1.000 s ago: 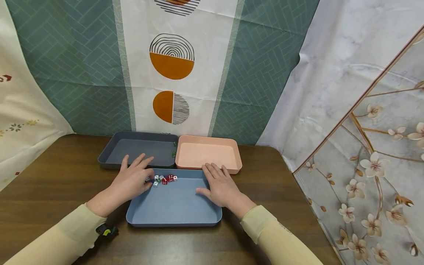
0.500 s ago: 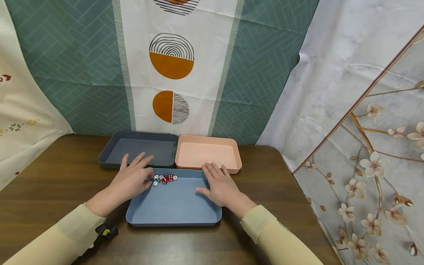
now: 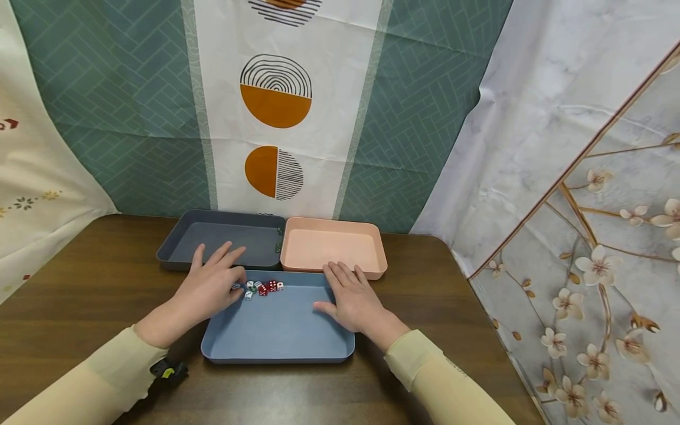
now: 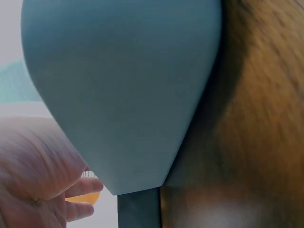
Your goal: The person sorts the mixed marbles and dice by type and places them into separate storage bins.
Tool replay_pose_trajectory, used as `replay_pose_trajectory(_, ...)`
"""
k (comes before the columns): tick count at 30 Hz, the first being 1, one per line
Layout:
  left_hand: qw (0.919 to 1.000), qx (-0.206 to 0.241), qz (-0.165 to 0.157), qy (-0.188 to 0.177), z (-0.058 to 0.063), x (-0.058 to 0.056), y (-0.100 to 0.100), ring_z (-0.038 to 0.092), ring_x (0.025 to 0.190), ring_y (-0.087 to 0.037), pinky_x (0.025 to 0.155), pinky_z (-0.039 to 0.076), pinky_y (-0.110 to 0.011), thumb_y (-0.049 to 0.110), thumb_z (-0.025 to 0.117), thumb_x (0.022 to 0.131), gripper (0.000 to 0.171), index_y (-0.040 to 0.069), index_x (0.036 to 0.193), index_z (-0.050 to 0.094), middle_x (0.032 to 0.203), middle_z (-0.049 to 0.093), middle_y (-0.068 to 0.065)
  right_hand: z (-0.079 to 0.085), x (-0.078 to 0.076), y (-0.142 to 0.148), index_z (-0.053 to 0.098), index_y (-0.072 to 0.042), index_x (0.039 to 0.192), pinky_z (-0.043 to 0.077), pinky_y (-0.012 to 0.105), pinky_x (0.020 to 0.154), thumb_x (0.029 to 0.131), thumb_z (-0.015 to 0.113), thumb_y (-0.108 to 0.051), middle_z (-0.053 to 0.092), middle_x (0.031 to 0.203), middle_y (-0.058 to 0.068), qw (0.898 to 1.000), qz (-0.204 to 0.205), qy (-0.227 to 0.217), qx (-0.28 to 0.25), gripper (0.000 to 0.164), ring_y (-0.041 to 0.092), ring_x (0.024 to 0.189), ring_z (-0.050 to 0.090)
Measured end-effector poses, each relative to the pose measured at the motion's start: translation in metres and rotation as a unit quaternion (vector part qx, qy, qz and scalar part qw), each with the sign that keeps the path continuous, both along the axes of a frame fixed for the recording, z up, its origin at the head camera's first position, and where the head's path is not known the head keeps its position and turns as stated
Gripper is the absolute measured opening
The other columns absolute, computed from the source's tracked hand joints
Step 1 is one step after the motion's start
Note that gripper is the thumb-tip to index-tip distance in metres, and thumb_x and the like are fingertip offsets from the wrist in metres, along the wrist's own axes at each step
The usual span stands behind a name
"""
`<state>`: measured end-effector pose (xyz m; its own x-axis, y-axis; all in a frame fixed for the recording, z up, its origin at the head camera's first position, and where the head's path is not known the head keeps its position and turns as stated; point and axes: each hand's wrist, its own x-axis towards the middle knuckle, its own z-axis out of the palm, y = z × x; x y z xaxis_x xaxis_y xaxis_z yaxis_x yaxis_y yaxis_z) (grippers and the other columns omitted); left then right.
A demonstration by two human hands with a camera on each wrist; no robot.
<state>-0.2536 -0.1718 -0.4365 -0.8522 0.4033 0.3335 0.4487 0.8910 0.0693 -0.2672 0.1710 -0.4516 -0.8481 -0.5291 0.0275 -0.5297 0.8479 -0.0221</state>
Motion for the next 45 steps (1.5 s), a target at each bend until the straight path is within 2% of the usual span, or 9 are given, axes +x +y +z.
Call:
replay_pose_trajectory(11,0.9997,0.005,0.004,0.022,0.005,0.001,0.0,0.039,0.155,-0.054,0.119,0.015,-0.086,0.012,0.095,0.086,0.015,0.017,0.085,0.08,0.159,0.057,-0.027,0.0,-0.001,-0.001,0.024,-0.008,0.177,0.013,0.062,0.134,0.11,0.052,-0.068,0.026,0.182,0.013,1.0,0.003,0.002,-0.002,0.095,0.035,0.168,0.021)
replay_pose_trajectory(17,0.9993,0.012,0.002,0.034,0.007,0.001,-0.001,0.038,0.156,-0.053,0.12,0.015,-0.086,0.012,0.096,0.085,0.016,0.016,0.086,0.08,0.16,0.056,-0.026,0.001,0.0,-0.001,0.023,-0.008,0.177,0.012,0.061,0.134,0.11,0.053,-0.068,0.024,0.182,0.011,1.0,0.0,-0.003,-0.005,0.095,0.032,0.169,0.019)
replay_pose_trajectory(26,0.9981,0.024,-0.004,0.057,0.01,0.001,-0.001,0.039,0.156,-0.053,0.12,0.016,-0.086,0.013,0.097,0.085,0.016,0.013,0.09,0.082,0.161,0.055,-0.027,-0.004,-0.001,0.002,0.027,-0.005,0.175,0.013,0.063,0.133,0.109,0.054,-0.068,0.028,0.18,0.015,0.999,0.016,0.006,-0.032,0.095,0.035,0.168,0.022)
replay_pose_trajectory(45,0.9957,0.046,-0.005,0.08,0.013,-0.001,0.0,0.031,0.16,-0.053,0.122,0.014,-0.084,0.013,0.096,0.087,0.017,0.013,0.092,0.079,0.168,0.046,-0.027,-0.006,-0.004,0.005,0.024,-0.008,0.177,0.013,0.064,0.133,0.109,0.052,-0.07,0.025,0.182,0.013,1.0,0.013,0.002,-0.024,0.097,0.033,0.169,0.019)
